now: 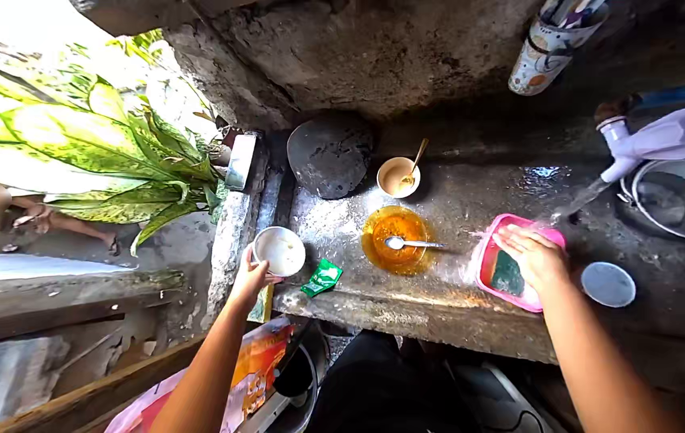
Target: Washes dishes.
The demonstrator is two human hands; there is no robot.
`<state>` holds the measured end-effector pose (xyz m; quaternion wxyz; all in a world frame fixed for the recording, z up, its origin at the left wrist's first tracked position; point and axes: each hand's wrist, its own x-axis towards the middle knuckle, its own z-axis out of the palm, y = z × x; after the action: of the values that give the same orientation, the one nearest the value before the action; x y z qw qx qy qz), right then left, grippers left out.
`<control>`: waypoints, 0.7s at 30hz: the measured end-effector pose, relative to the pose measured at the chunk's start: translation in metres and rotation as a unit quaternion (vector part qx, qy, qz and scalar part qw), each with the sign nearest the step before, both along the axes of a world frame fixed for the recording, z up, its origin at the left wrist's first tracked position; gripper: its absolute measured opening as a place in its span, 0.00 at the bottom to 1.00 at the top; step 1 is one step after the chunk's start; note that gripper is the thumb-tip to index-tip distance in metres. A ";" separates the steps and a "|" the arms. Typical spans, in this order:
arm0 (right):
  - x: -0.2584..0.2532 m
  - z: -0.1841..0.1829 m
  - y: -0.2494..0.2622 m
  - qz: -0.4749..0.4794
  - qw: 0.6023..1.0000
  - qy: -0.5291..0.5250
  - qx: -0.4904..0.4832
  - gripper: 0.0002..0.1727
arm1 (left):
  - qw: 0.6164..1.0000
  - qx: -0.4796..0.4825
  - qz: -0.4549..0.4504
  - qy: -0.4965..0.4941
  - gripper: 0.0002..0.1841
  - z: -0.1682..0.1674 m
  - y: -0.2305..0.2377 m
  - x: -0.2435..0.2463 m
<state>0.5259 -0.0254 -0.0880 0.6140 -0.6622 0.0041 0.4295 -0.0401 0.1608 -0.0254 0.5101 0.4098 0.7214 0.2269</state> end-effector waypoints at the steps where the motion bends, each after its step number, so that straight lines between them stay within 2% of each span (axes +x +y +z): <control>1: 0.001 -0.002 -0.002 -0.003 1.000 0.000 -0.008 0.16 | 0.999 0.007 -0.018 0.032 0.40 0.000 0.007 0.005; 3: -0.001 -0.003 -0.007 -0.004 0.999 -0.005 -0.043 0.17 | 0.992 0.028 -0.064 0.103 0.43 -0.006 0.021 0.030; 7: -0.004 -0.001 -0.017 -0.018 0.996 0.002 -0.087 0.17 | 0.961 0.053 -0.138 0.235 0.46 -0.009 0.033 0.119; 10: -0.006 0.004 -0.024 -0.021 0.996 0.007 -0.089 0.18 | 0.946 0.080 -0.170 0.265 0.46 -0.006 0.026 0.164; 12: -0.007 0.005 -0.030 -0.012 0.996 -0.006 -0.091 0.18 | 0.939 0.098 -0.190 0.268 0.46 -0.003 0.020 0.177; 14: -0.007 0.006 -0.034 0.031 0.993 -0.033 -0.109 0.18 | 0.945 0.129 -0.182 0.238 0.46 -0.003 0.013 0.179; 17: -0.015 0.005 -0.040 0.162 0.967 -0.095 -0.173 0.19 | 0.979 0.165 -0.111 0.056 0.45 -0.005 0.002 0.179; 19: -0.024 -0.002 -0.047 0.266 0.932 -0.129 -0.208 0.20 | 0.988 0.123 -0.071 -0.057 0.41 -0.008 -0.007 0.180; 21: -0.034 -0.004 -0.057 0.310 0.911 -0.168 -0.215 0.21 | 0.990 0.057 -0.040 -0.121 0.37 -0.011 -0.015 0.183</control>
<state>0.4917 -0.0823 -0.0921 0.2840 -0.8088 -0.2120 0.4693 0.1434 0.1454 -0.0364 0.5780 0.4366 0.6230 0.2952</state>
